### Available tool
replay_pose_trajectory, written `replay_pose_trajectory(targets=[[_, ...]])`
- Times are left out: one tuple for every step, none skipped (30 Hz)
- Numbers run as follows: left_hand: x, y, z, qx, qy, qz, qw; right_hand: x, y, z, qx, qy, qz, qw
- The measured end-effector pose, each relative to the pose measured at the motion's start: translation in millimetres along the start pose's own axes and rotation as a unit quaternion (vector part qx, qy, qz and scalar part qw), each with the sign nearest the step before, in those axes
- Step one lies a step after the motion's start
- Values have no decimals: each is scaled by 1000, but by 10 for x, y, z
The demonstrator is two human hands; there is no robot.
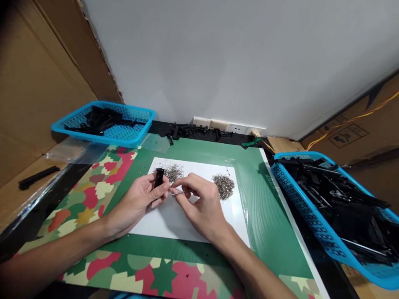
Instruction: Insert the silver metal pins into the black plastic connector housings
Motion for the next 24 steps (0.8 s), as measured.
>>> replay_pose_trajectory(targets=[[-1, 7, -5, 7, -2, -1, 1000, -4, -4, 3, -1, 2, 1, 1000], [-3, 14, -10, 14, -4, -2, 1000, -7, -7, 9, -3, 6, 1, 1000], [-4, 18, -16, 20, -8, -2, 1000, -9, -10, 19, -5, 11, 2, 1000], [-5, 18, -24, 24, -11, 1, 1000, -10, -11, 32, -7, 17, 1, 1000], [-6, 10, -31, 25, -14, 6, 1000, -9, -11, 45, -9, 23, 2, 1000], [-6, -4, -34, 23, -15, 14, 1000, -7, -10, 59, -9, 29, 3, 1000], [-5, -21, -32, 20, -13, 23, 999, -3, -7, 69, -9, 32, 5, 999], [-2, -36, -27, 16, -9, 30, 999, 1, -3, 74, -7, 33, 6, 999], [1, -50, -17, 12, -2, 37, 999, 6, 2, 76, -6, 31, 7, 999], [5, -59, -3, 7, 6, 40, 999, 10, 7, 75, -5, 28, 8, 1000], [8, -62, 13, 2, 16, 41, 999, 13, 12, 74, -3, 24, 8, 1000], [10, -58, 27, -6, 25, 38, 999, 14, 14, 75, -1, 22, 9, 1000], [12, -47, 40, -16, 33, 30, 999, 14, 12, 79, 1, 22, 10, 1000], [12, -30, 51, -27, 39, 19, 999, 12, 10, 83, 3, 22, 11, 1000], [12, -9, 56, -37, 42, 5, 998, 9, 5, 86, 4, 21, 14, 1000], [11, 13, 56, -47, 42, -10, 998, 5, -5, 90, 5, 21, 19, 1000], [9, 31, 52, -56, 39, -22, 997, 0, -19, 92, 5, 19, 27, 999], [6, 42, 46, -65, 36, -31, 997, -6, -35, 94, 6, 17, 37, 999], [2, 48, 42, -71, 33, -35, 996, -11, -51, 95, 6, 14, 47, 999], [-3, 50, 37, -80, 31, -36, 996, -16, -62, 97, 9, 12, 54, 998], [-5, 56, 36, -90, 31, -40, 995, -20, -64, 104, 13, 10, 56, 998], [-4, 69, 36, -102, 34, -47, 993, -22, -54, 112, 17, 9, 51, 998], [0, 88, 36, -119, 37, -57, 991, -24, -35, 120, 22, 7, 42, 999], [7, 111, 37, -138, 42, -71, 987, -24, -12, 127, 28, 4, 30, 999]])
Point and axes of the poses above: each hand's wrist, its own x-axis away from the middle knuckle, its own z-axis out of the back of the hand, y = z × x, the point moved 9 cm from there along -x, towards the middle knuckle, and after that the axes turned 15 degrees about z, right-handed, at the moved point
